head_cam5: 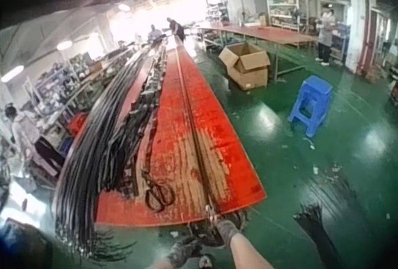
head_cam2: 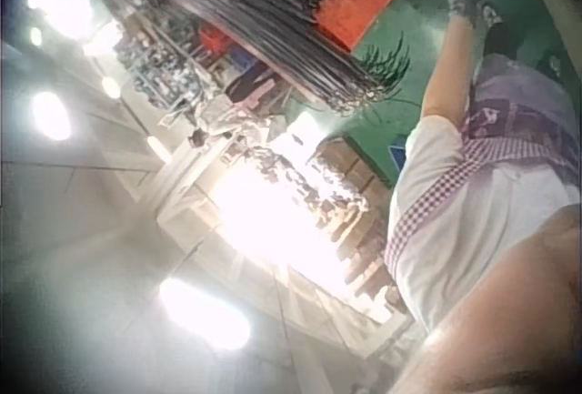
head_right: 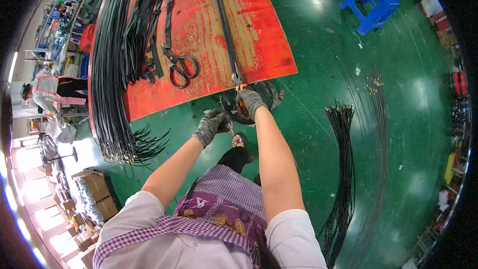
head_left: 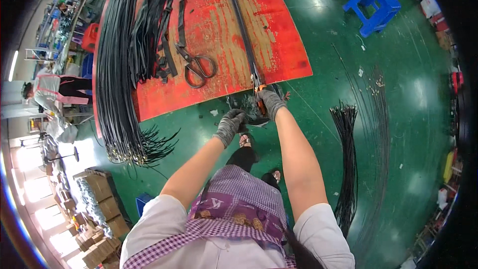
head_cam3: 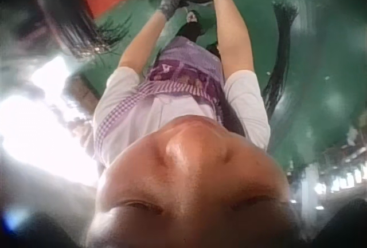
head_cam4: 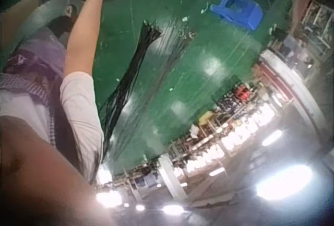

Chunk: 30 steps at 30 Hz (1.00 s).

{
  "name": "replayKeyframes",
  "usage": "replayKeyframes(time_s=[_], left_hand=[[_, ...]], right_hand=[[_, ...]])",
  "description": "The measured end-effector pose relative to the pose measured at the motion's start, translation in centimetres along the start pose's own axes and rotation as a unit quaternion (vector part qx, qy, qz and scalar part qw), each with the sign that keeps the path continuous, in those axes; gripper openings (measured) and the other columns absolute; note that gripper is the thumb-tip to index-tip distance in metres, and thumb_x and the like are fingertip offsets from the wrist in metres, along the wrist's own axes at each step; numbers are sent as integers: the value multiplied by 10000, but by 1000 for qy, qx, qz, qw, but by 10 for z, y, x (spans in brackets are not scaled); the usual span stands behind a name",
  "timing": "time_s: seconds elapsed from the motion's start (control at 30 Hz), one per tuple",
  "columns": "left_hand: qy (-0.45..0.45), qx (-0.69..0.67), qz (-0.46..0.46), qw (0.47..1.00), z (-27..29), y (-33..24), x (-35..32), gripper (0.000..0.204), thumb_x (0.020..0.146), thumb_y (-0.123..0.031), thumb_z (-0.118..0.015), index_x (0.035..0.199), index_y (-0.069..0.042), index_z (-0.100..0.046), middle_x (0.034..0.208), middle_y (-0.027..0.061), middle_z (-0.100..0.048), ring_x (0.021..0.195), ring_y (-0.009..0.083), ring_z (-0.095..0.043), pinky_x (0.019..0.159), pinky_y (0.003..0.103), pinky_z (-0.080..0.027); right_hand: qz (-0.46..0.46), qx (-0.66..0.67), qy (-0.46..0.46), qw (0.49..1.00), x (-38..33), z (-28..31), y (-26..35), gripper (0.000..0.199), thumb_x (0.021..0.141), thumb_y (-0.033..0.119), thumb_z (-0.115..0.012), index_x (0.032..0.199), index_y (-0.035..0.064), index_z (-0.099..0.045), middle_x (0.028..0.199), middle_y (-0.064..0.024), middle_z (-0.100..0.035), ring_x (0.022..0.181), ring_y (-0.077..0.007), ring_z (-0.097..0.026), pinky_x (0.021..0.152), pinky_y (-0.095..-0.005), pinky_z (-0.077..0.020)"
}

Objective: The person cuts long black cables into shorter segments using pliers on a red workbench. They repeatedly pick up cables, measure them against the table, cut them, and drop the pieces into a bin. The person also handles a bundle of cables and uses a green zip tie to secure them.

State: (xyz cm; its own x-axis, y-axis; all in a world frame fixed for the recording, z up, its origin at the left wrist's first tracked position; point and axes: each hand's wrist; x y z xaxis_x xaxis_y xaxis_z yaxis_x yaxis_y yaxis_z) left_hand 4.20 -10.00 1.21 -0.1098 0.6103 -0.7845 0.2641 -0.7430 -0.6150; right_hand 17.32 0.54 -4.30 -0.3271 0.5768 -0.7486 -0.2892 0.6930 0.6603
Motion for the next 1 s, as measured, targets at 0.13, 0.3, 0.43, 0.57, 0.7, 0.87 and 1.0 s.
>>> replayKeyframes(time_s=[0.13,0.3,0.43,0.57,0.7,0.87,1.0], left_hand=[[-10,4,-111,994,11,-7,23,160,779,-113,-491,923,-45,-497,793,53,-551,690,137,-529,621,264,-458],[-108,89,-230,963,-2,-59,47,189,787,-141,-483,935,-27,-510,821,34,-551,730,108,-489,687,216,-389],[-94,84,-253,959,-12,-89,76,271,798,-217,-464,989,-30,-506,843,41,-552,735,106,-491,679,239,-397],[18,122,-124,985,-36,-119,71,313,801,-263,-446,1004,-31,-498,873,79,-565,773,178,-534,676,277,-412],[-28,325,-262,908,-19,-101,98,398,765,-355,-466,1019,-49,-481,898,131,-565,816,262,-547,694,329,-421],[-164,250,-123,946,-40,-153,55,385,754,-346,-484,1019,-67,-472,873,147,-565,835,273,-543,725,346,-419],[9,155,-86,984,-54,-123,124,226,801,-176,-441,981,-54,-503,773,48,-557,704,140,-526,656,240,-417]], right_hand=[[-143,169,-37,974,-15,-11,17,103,663,199,-476,617,112,-445,503,-44,-431,406,-197,-404,354,-330,-330],[-142,171,-33,974,-23,-8,56,82,654,151,-460,670,78,-427,579,-92,-449,457,-247,-438,346,-366,-358],[-170,164,-27,971,-38,-13,94,42,647,127,-449,655,90,-430,525,-71,-430,430,-226,-427,337,-367,-347],[-184,187,-12,965,-42,-8,94,44,672,139,-441,652,101,-451,516,-56,-454,410,-194,-428,358,-329,-342],[-108,176,23,978,-49,-13,106,78,655,160,-464,649,84,-478,502,-73,-426,408,-216,-420,352,-336,-326],[-93,-3,52,994,-31,-1,122,129,676,173,-470,637,51,-492,531,-106,-475,429,-221,-443,384,-336,-327],[-134,89,82,984,-24,35,121,59,590,82,-449,533,78,-462,465,-94,-446,365,-245,-421,318,-362,-305]])
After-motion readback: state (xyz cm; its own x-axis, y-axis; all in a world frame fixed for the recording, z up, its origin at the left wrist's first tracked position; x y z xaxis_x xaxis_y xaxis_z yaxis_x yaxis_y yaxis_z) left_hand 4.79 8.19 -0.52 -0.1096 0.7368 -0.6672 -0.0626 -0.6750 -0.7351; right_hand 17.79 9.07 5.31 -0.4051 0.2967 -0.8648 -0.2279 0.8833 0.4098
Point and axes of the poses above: each hand's wrist, its own x-axis towards the middle knuckle, its own z-axis out of the back of the hand, y = z × x
